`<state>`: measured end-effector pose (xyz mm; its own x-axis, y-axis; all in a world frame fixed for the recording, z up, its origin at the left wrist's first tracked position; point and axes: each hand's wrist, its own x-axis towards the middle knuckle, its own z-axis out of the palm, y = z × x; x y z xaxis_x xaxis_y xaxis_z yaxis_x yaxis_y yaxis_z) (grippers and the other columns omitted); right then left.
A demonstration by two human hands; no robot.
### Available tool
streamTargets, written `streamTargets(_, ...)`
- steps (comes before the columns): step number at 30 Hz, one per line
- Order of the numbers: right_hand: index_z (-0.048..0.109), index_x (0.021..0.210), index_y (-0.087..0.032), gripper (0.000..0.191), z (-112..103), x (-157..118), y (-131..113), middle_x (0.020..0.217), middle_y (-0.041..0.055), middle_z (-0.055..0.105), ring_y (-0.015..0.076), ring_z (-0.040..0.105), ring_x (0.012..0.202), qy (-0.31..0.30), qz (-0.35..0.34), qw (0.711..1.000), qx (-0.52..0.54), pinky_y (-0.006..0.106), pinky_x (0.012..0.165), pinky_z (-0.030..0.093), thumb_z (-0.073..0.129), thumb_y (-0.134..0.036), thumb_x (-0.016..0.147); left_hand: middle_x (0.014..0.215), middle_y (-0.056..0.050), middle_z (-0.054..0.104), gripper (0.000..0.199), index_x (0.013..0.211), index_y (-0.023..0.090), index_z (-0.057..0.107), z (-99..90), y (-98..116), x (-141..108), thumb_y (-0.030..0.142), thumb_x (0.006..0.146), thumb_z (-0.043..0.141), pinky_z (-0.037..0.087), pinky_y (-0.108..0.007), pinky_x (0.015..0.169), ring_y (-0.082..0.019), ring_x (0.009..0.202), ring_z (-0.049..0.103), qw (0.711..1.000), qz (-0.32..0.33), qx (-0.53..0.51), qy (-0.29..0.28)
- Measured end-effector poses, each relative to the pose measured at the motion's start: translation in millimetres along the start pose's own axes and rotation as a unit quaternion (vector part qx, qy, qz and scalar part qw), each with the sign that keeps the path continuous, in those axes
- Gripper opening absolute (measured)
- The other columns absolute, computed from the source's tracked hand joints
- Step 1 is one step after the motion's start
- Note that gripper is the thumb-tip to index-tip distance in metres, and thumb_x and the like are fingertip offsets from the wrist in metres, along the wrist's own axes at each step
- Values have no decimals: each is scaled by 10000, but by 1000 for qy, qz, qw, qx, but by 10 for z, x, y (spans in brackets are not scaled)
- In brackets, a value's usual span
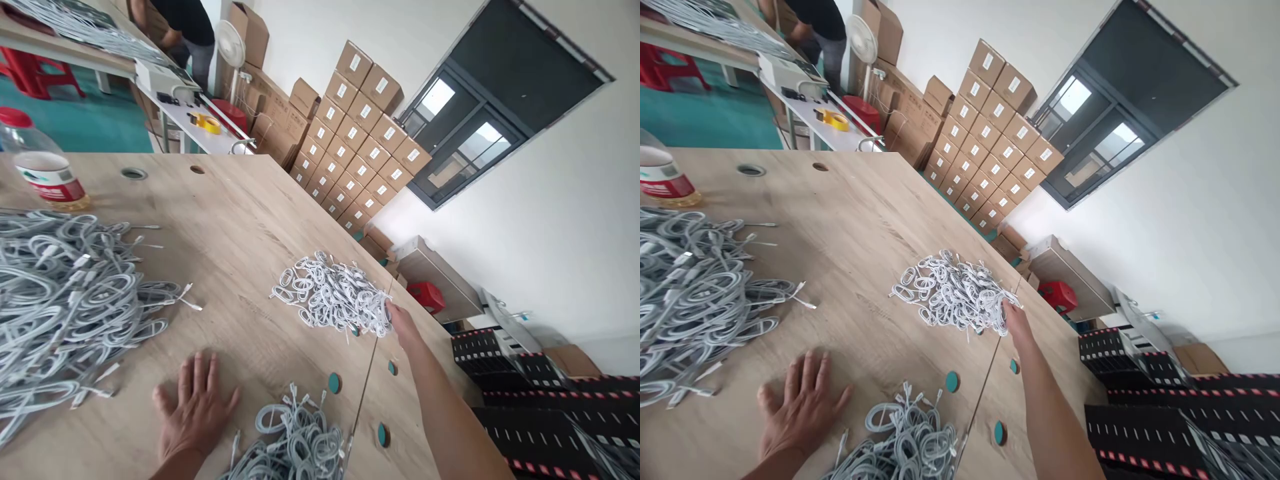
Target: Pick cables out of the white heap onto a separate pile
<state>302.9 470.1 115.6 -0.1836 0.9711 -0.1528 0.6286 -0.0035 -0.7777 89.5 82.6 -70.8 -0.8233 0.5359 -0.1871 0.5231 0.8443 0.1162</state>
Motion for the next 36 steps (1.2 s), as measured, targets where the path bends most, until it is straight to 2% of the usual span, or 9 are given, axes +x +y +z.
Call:
streamTargets(7,701,852,-202,207,-228,-311,333,629,0,667,165,574,566,-79,138,986,52,265,544,437,717,-304,673,1752,-104,95,771,1617,171,300,-5,11,11,572,963,371,-139,-677,1224,-328,1617,-14,1000,2,17,0)
streamTargets(12,686,835,-192,174,-314,-654,371,676,29,685,162,609,604,-82,180,974,113,264,598,458,711,-310,710,1752,-115,98,786,1616,155,305,-77,32,3,583,958,361,-141,-673,1224,-333,1615,-4,1000,3,9,-11)
streamTargets(18,737,917,-174,410,-183,-1810,503,783,53,719,156,650,682,-265,218,916,209,270,687,499,838,-495,685,1751,-120,111,791,1613,142,317,-80,27,6,594,963,317,-129,-677,1226,-333,1613,-10,1000,5,-7,3)
streamTargets(22,760,1063,-194,545,14,-2278,746,1056,94,758,243,705,993,-422,170,886,89,350,887,523,851,-575,682,1746,-129,143,768,1605,131,335,-55,13,8,565,977,251,-126,-673,1228,-321,1614,-18,1000,13,-17,19)
streamTargets(24,746,1121,-209,573,176,-2148,838,1152,97,744,277,681,1096,-393,129,910,12,374,917,516,826,-585,696,1746,-134,145,770,1602,128,343,-54,12,8,564,974,253,-120,-670,1230,-327,1613,-12,999,11,-19,28)
streamTargets(27,704,1128,-190,504,564,-1643,883,1151,108,735,293,680,1087,-223,94,968,-63,374,873,523,703,-570,798,1746,-131,142,780,1604,134,339,-79,16,2,575,962,300,-127,-656,1234,-323,1614,-2,1000,4,-13,25)
streamTargets(30,659,1157,-181,417,1014,-1167,838,1195,135,711,292,673,1110,-79,55,983,-155,351,900,511,654,-465,851,1746,-122,146,777,1610,147,327,-98,13,-6,568,957,339,-130,-646,1236,-314,1615,8,1000,-3,2,12)
streamTargets(33,632,1189,-174,386,1275,-961,819,1255,168,671,300,669,1130,-47,20,963,-265,336,895,499,673,-286,822,1750,-102,136,774,1612,163,322,-75,-6,-8,579,960,338,-116,-642,1242,-315,1616,3,1000,-8,21,7)
streamTargets(36,654,1016,-173,272,1276,-954,914,1156,150,684,270,685,1040,-93,-2,941,-325,312,850,478,634,-96,755,1751,-95,126,773,1613,168,319,-24,-24,-7,575,957,353,-122,-636,1244,-315,1618,-5,999,-12,35,12)
